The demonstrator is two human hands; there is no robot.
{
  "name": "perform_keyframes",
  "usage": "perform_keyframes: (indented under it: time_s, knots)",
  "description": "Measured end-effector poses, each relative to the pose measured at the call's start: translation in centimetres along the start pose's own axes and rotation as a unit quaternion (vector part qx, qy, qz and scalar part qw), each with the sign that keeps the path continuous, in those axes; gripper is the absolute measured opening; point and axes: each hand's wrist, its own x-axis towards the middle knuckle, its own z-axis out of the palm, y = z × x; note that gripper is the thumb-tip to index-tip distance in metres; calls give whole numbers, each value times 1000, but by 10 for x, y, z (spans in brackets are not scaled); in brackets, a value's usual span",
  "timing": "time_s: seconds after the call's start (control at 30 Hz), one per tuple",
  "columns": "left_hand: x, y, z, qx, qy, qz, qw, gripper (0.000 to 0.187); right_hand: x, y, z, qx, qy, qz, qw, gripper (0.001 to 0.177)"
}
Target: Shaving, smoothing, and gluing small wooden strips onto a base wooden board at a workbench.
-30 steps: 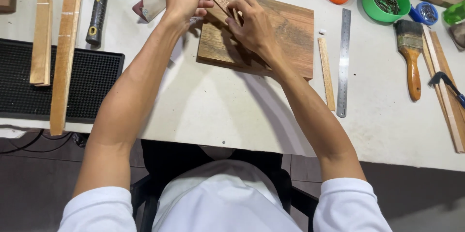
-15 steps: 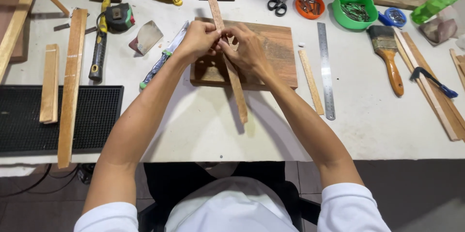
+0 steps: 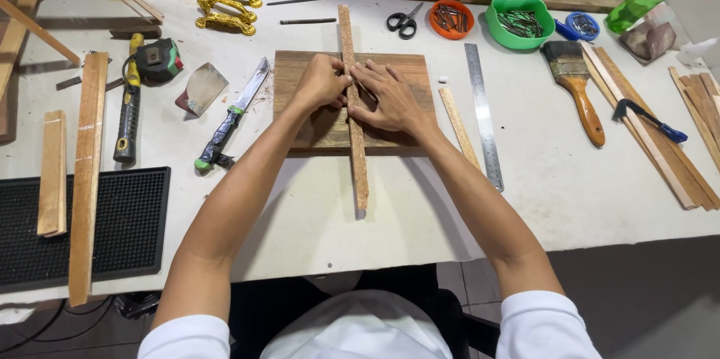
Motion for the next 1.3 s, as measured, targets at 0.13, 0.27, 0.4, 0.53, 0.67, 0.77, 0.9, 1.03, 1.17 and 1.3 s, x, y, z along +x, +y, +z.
perform_keyframes:
  time_s: [0.13, 0.27, 0.4, 0.53, 0.67, 0.77, 0.9, 1.03, 1.17, 1.3]
  knots:
    - [20, -4, 5, 40, 14, -11, 999, 43, 10, 8, 2, 1, -6, 11, 1000, 90]
    - [31, -4, 5, 72, 14, -5, 997, 42, 20, 16, 1, -9, -13, 12, 1000, 89]
    - [50, -10, 7, 91, 20, 23, 995, 42, 31, 24, 1, -12, -26, 25, 999, 89]
    - [55, -2, 1, 83, 25, 22, 996, 47, 44, 36, 3, -15, -28, 27, 999, 89]
    - [64, 7, -4, 67, 12, -5, 998, 50, 58, 46, 3, -16, -28, 27, 999, 92]
    - [76, 6, -4, 66, 8, -10, 998, 50, 67, 52, 4, -12, -29, 30, 999, 93]
    - [96, -4, -1, 61, -1, -6, 998, 53, 70, 55, 4, -3, -35, 27, 999, 95]
    - [95, -2, -1, 73, -1, -9, 997, 53, 70, 56, 5, -11, -33, 22, 999, 93]
    - [102, -18, 10, 127, 56, 91, 986, 35, 70, 47, -2, -4, -13, 29, 999, 93]
    - [86, -22, 15, 253, 103, 174, 946, 16, 63, 18, -25, -72, -52, 93, 992, 76]
